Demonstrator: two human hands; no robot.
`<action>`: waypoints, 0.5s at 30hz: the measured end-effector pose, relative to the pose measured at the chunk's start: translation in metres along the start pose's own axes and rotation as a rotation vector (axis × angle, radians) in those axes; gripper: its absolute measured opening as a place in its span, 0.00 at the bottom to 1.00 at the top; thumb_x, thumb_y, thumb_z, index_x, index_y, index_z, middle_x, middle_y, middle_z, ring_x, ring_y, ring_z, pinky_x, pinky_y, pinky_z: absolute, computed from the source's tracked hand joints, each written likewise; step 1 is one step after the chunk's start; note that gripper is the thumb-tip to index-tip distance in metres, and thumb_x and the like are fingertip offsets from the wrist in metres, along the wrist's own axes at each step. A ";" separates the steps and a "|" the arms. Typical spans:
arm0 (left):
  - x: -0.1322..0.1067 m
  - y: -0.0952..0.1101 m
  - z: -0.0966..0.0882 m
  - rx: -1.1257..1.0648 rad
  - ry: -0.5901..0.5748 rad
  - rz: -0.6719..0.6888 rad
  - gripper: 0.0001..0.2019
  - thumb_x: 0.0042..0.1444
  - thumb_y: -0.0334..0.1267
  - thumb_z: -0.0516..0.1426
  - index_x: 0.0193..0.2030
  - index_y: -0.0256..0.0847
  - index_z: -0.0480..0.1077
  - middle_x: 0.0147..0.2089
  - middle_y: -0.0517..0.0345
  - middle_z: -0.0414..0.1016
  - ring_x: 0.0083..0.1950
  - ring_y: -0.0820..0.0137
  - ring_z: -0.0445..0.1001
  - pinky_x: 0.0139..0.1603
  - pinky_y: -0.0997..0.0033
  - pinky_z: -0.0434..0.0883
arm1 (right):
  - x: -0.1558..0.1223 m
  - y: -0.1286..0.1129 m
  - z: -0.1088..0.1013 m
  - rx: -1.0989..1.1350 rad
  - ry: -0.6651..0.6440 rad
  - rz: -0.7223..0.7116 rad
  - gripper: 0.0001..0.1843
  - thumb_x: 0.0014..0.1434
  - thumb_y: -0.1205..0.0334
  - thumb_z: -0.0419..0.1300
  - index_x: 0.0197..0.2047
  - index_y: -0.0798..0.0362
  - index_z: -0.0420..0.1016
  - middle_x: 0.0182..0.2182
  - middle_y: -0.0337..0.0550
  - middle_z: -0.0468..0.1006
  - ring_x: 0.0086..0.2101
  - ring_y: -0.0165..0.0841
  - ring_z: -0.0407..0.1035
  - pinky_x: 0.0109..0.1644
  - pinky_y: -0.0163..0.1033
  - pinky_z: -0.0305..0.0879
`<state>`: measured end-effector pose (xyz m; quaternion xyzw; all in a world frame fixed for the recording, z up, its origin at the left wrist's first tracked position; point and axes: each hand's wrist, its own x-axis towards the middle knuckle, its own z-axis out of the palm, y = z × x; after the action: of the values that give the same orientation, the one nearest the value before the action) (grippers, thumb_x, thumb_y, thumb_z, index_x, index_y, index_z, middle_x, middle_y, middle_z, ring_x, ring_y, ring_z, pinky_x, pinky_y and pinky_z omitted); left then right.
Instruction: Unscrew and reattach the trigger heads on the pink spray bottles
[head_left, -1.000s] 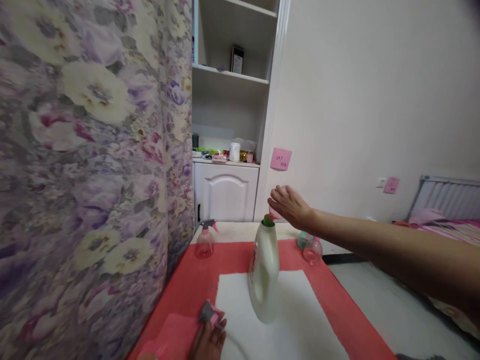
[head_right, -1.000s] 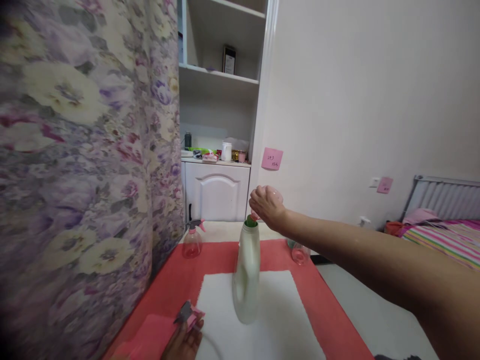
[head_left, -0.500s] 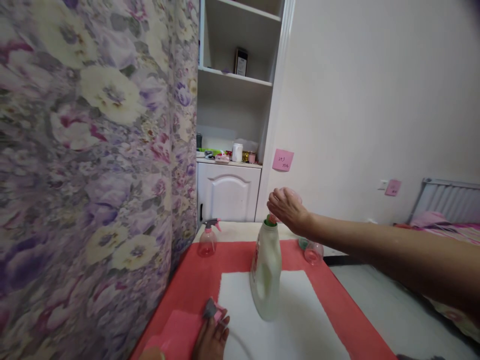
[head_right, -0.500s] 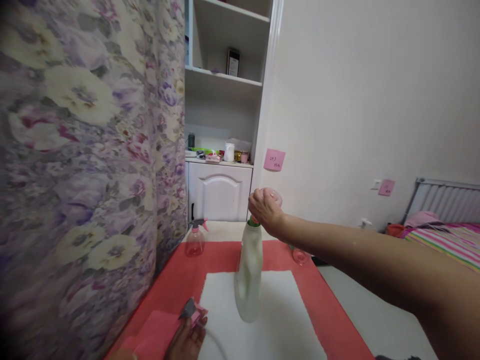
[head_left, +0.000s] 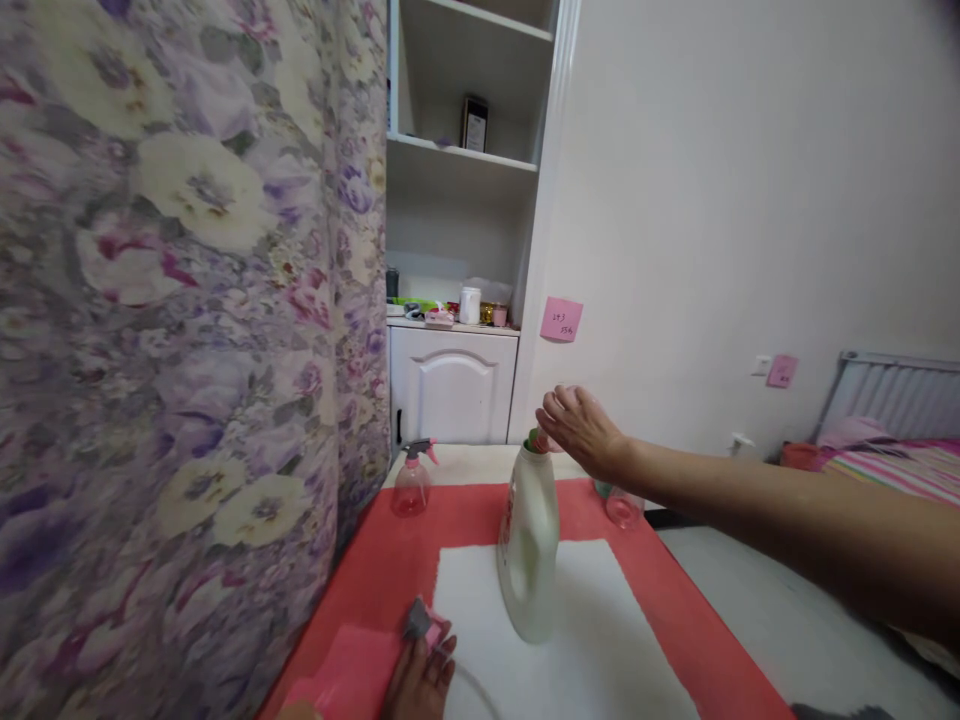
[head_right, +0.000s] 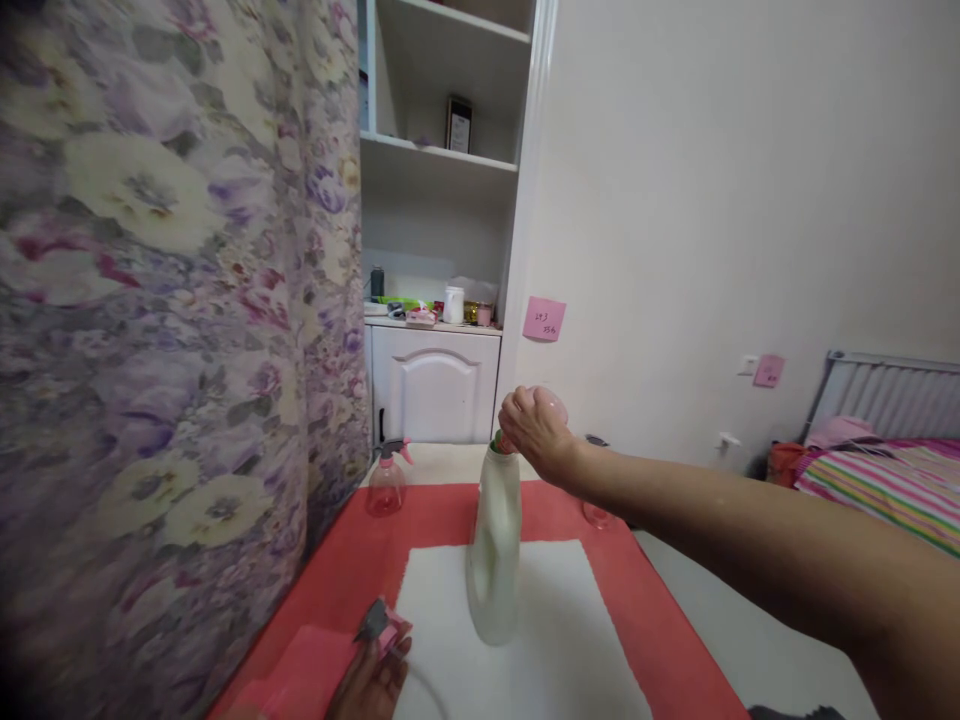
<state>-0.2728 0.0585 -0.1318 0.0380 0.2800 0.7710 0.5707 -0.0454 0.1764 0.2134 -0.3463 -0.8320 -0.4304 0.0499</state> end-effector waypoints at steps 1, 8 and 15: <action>0.001 0.000 -0.001 -0.004 0.008 -0.001 0.21 0.48 0.26 0.59 0.49 0.47 0.75 0.42 0.54 0.84 0.43 0.62 0.82 0.42 0.67 0.77 | -0.002 0.003 0.001 0.045 -0.006 0.016 0.25 0.53 0.74 0.59 0.55 0.55 0.69 0.54 0.59 0.69 0.51 0.51 0.59 0.49 0.52 0.58; -0.010 0.003 0.004 0.007 -0.052 0.044 0.22 0.44 0.27 0.63 0.49 0.46 0.76 0.47 0.54 0.83 0.44 0.61 0.81 0.43 0.68 0.78 | -0.043 0.028 0.037 0.565 -0.035 0.273 0.42 0.48 0.68 0.67 0.65 0.51 0.57 0.56 0.56 0.67 0.53 0.50 0.63 0.48 0.50 0.67; -0.022 0.006 0.027 0.081 -0.027 0.068 0.20 0.51 0.28 0.62 0.51 0.44 0.75 0.46 0.53 0.83 0.43 0.65 0.81 0.43 0.71 0.78 | -0.158 -0.020 0.111 1.253 -0.072 0.425 0.43 0.54 0.61 0.63 0.69 0.45 0.48 0.58 0.55 0.72 0.52 0.43 0.73 0.45 0.48 0.74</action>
<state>-0.2601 0.0476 -0.1006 0.0807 0.3019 0.7773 0.5460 0.0851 0.1678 0.0700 -0.4227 -0.8397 0.1662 0.2978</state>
